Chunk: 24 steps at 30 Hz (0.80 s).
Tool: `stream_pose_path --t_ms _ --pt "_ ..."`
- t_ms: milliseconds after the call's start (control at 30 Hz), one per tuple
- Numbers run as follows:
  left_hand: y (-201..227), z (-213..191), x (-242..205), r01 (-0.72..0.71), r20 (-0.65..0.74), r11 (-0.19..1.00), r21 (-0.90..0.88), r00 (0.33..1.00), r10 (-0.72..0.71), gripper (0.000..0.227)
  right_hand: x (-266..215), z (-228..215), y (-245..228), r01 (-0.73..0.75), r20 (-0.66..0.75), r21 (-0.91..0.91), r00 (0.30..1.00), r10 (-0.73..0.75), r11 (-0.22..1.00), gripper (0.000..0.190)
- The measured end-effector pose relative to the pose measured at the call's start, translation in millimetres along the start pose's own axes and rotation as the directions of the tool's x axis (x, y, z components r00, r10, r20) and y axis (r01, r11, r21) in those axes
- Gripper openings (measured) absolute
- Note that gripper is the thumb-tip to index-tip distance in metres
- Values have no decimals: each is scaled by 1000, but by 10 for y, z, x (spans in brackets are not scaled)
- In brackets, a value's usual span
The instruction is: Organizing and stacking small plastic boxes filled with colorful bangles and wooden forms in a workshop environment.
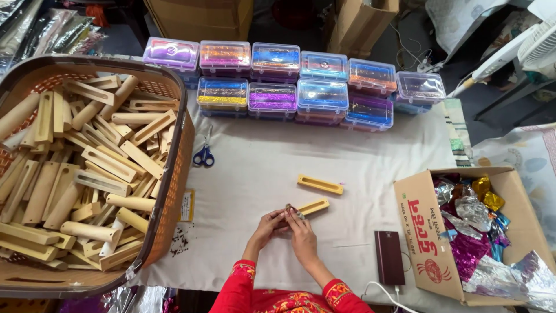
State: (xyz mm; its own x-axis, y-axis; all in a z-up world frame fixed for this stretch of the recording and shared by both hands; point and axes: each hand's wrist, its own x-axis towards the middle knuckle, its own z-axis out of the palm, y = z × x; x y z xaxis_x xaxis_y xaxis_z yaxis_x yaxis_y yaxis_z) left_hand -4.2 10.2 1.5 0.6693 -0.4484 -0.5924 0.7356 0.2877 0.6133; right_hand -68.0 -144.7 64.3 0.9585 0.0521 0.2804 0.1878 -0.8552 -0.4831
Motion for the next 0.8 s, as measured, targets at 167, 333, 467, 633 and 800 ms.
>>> stream_pose_path --t_ms 167,333,467,633,800 --pt "-139 -32 83 -10 -72 1000 8 997 10 40 180 -149 370 -71 131 -16 989 72 997 69" --pt "-53 8 23 -11 -46 1000 12 999 12 41 203 -302 501 -192 17 -46 981 193 980 61" --pt "82 84 -48 28 -45 999 36 999 -26 41 201 -247 447 -277 4 -14 961 277 961 60" --pt "-26 -3 -4 13 -39 999 31 999 -12 42 118 -93 203 -366 17 27 931 366 930 58" --pt "-13 7 10 -8 -23 1000 2 1000 8 41 129 -94 -120 26 -84 77 996 -20 997 57"
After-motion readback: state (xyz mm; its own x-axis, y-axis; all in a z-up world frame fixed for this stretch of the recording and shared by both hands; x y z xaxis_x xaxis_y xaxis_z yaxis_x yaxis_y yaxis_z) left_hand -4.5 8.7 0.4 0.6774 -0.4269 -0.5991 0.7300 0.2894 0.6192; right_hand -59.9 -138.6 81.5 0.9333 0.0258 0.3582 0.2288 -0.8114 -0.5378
